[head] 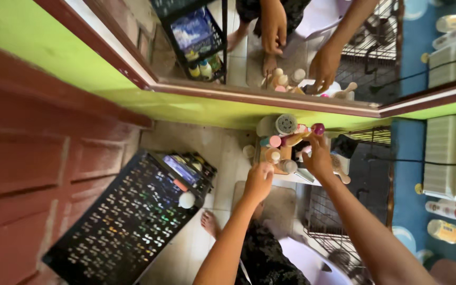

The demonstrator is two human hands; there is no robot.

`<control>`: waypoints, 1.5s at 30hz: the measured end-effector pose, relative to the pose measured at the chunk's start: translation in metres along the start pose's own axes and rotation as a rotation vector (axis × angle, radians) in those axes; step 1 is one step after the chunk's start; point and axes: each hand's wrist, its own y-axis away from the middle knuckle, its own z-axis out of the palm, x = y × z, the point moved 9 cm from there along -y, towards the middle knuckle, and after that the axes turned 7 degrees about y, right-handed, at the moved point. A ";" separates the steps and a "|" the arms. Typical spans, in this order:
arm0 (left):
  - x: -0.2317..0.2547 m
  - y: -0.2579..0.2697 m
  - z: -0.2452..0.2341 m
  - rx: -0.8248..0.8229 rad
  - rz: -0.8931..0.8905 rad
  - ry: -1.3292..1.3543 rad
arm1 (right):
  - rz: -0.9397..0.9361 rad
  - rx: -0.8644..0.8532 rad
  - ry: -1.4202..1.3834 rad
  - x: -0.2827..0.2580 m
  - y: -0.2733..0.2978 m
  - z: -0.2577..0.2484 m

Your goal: The person organizes various household items on a black rolling cart and a small white stool. They place packets, bottles, and small containers onto the cart shelves and arrange toiletries and brushes on the stool.

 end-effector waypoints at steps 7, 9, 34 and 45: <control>-0.024 -0.056 0.032 0.108 -0.059 -0.286 | -0.054 -0.226 0.059 0.025 -0.021 0.044; -0.026 -0.065 0.039 0.104 -0.092 -0.411 | -0.116 -0.178 0.035 0.024 -0.024 0.047; 0.237 0.078 -0.178 0.486 0.292 -0.236 | -0.242 0.106 -0.035 -0.209 0.035 -0.199; 0.192 0.241 -0.374 0.913 0.042 -0.209 | -0.903 -0.155 -0.360 -0.546 0.068 -0.152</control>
